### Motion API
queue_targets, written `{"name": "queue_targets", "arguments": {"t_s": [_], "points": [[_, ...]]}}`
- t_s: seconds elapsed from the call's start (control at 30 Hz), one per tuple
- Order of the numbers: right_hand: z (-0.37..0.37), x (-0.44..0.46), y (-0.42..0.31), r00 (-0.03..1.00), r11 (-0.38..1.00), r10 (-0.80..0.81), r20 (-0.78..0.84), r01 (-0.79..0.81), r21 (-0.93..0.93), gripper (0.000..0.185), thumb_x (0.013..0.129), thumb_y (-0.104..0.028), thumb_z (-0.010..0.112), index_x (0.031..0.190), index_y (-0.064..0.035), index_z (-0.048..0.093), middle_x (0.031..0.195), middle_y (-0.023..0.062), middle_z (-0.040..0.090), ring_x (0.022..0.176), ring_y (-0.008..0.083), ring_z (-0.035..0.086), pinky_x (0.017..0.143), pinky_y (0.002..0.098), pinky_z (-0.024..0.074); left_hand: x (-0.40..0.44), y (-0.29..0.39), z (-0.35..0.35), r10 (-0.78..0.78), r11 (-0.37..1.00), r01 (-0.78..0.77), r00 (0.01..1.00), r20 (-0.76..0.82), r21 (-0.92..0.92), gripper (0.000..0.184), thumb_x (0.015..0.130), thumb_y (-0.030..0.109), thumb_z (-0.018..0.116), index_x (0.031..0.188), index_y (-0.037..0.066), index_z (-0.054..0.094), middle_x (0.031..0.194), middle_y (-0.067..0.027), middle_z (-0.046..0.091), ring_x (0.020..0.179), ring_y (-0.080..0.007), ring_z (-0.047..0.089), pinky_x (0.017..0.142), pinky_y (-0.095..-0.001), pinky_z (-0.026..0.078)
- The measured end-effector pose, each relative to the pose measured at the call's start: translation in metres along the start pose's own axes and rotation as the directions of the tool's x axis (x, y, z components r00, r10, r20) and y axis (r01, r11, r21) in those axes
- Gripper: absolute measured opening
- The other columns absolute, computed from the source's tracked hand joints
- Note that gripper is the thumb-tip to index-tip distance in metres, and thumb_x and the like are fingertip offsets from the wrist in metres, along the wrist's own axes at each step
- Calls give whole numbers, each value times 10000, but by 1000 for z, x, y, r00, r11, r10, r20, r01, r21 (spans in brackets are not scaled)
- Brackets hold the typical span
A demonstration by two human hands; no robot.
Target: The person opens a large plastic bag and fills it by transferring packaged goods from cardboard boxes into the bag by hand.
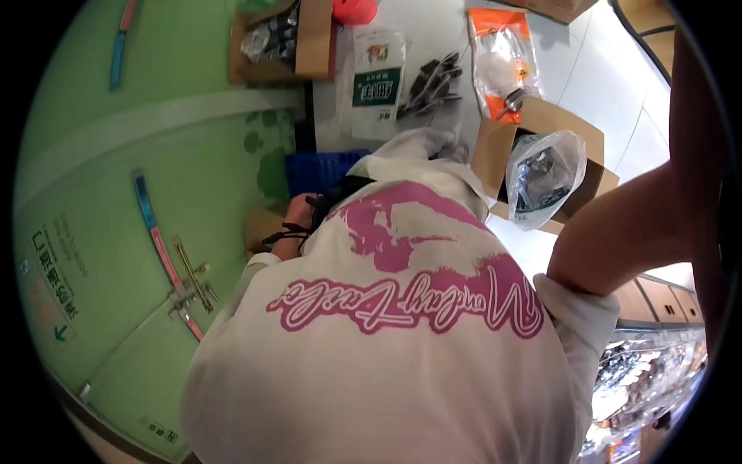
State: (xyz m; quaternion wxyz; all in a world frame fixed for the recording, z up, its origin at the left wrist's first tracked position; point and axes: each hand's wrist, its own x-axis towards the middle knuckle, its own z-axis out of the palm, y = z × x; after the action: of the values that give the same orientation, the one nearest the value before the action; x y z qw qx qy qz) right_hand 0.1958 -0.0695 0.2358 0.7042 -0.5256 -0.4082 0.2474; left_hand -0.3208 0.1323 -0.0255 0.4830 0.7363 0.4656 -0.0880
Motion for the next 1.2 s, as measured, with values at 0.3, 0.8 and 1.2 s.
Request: {"name": "queue_targets", "arguments": {"t_s": [0.3,0.8,1.2], "points": [[17,31,15,997,998,35,69,-32,-51,459,928,-349,355,1231,-28,480,1176,107,517,1053,207,488,896,332,382,-77,-39,45,-594,750,577,802,54,-323,228,834,197,558,996,44,603,809,-64,609,698,-157,568,607,-300,455],[37,-248,358,-114,-217,959,-259,-886,-410,299,854,-306,485,989,-49,557,814,86,572,731,202,570,655,337,462,187,-91,-82,-572,712,577,807,146,-401,262,824,210,566,1049,78,583,781,-27,615,630,-108,553,491,-241,399],[110,-236,472,-145,-195,909,-392,-977,-91,289,852,-153,473,1096,-18,550,915,84,614,814,166,568,678,280,437,463,-336,105,-563,788,584,811,159,-192,201,782,160,559,870,-4,634,784,-130,636,720,-201,617,595,-331,491]]}}
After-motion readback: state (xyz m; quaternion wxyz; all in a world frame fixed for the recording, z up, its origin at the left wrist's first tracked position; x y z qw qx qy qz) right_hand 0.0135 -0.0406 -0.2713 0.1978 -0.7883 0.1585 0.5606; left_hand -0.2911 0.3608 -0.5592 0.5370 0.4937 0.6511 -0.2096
